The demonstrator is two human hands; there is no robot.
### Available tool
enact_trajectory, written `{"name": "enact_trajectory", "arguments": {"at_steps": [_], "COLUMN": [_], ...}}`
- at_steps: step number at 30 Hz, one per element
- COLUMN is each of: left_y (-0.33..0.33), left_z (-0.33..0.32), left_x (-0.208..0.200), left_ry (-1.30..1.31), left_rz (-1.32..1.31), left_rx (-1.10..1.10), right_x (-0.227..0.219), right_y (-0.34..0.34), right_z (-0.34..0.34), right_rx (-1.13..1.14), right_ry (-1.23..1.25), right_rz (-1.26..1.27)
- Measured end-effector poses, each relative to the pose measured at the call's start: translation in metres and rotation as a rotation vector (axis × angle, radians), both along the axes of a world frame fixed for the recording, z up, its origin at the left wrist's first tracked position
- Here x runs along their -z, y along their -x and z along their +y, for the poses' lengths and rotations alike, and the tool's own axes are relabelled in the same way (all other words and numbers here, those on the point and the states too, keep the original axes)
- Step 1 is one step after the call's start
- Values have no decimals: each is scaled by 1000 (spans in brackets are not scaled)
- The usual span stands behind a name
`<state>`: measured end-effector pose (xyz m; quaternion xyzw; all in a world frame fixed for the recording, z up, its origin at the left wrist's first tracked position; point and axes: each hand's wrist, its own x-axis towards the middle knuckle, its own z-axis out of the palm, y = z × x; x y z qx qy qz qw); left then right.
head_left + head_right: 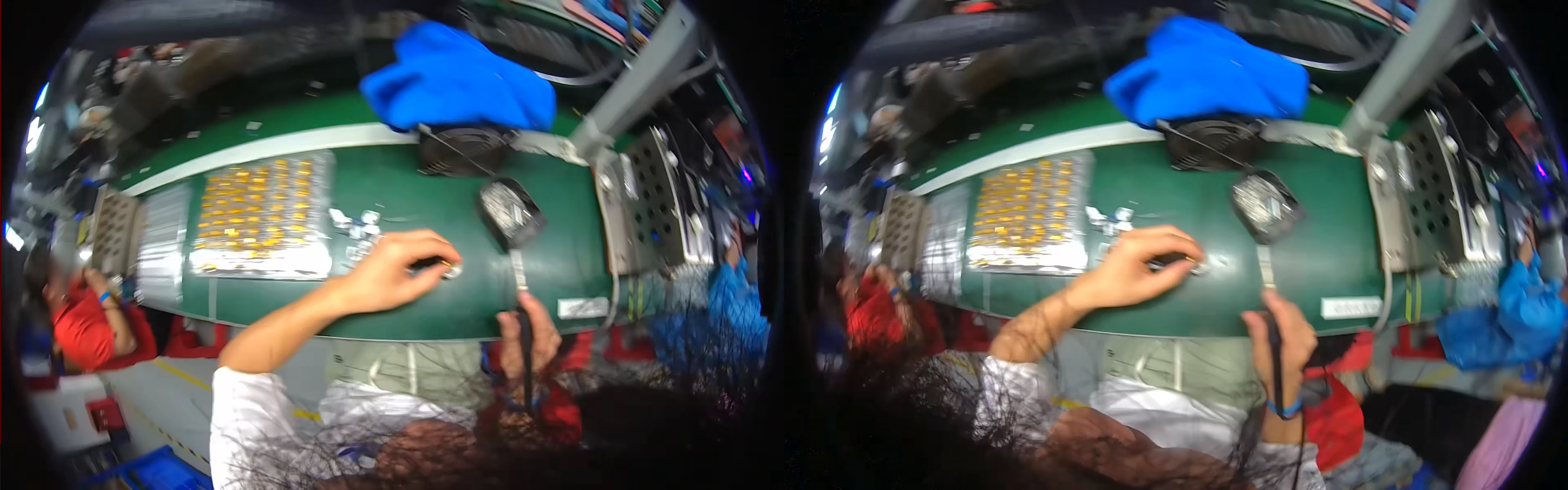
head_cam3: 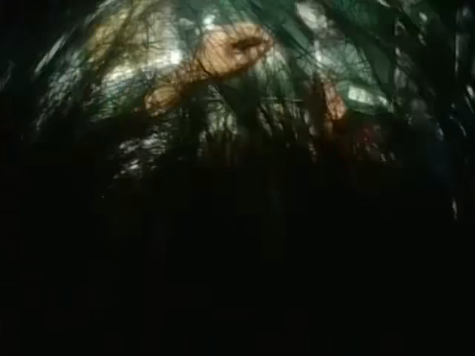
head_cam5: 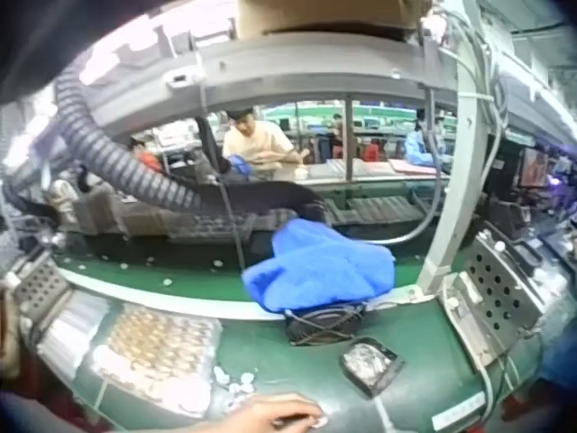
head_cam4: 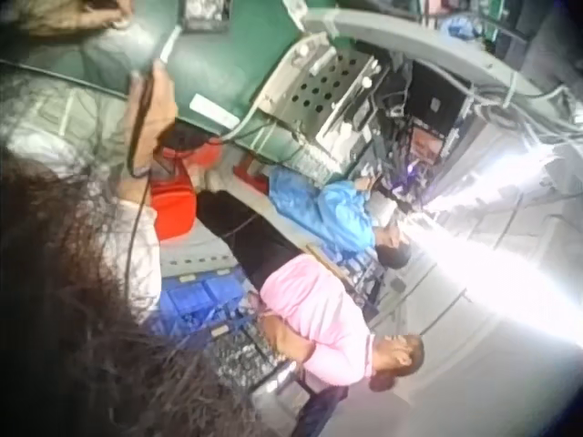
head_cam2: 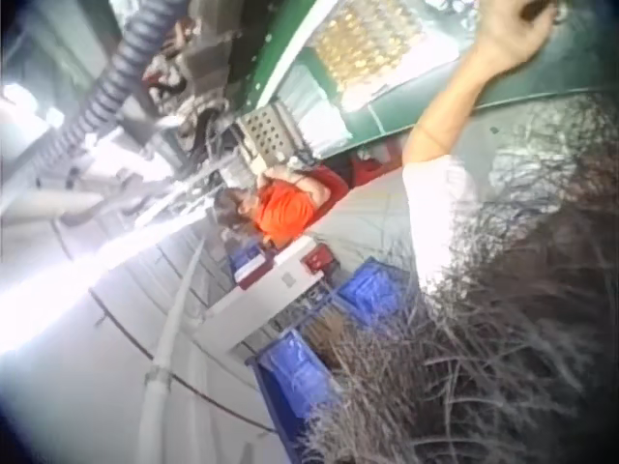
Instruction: Soldering small electronic components onto white circular bases at a factory workstation.
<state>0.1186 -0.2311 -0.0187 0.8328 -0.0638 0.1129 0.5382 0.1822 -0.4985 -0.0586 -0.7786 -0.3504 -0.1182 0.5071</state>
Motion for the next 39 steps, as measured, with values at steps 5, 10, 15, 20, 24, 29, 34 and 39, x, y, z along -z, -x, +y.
{"name": "enact_trajectory", "arguments": {"at_steps": [5, 10, 15, 20, 24, 29, 34, 39], "left_y": [10, 28, -26, -3, 7, -6, -10, -9], "left_z": [13, 107, 218, 334, 368, 355, 312, 198], "left_x": [-22, -52, -49, -17, 8, 19, 10, -54], "left_ry": [-70, -129, -174, -609, -733, -554, -559, -166], "left_rz": [-145, -71, -46, 250, 577, 413, 145, 43], "left_rx": [-69, -393, -520, -877, -968, -907, -758, -446], "right_x": [-19, -14, 23, 22, 14, 35, 36, 60], "right_y": [-47, -36, -13, -9, -12, -8, -15, -4], "right_z": [22, 25, 42, 49, 52, 39, 35, 12], "right_rx": [45, -25, -160, -195, -225, -163, -260, -140], "right_ry": [191, 115, -173, -243, -225, -203, -291, -169], "right_rz": [-320, -205, -122, -129, -194, -18, -43, 20]}}
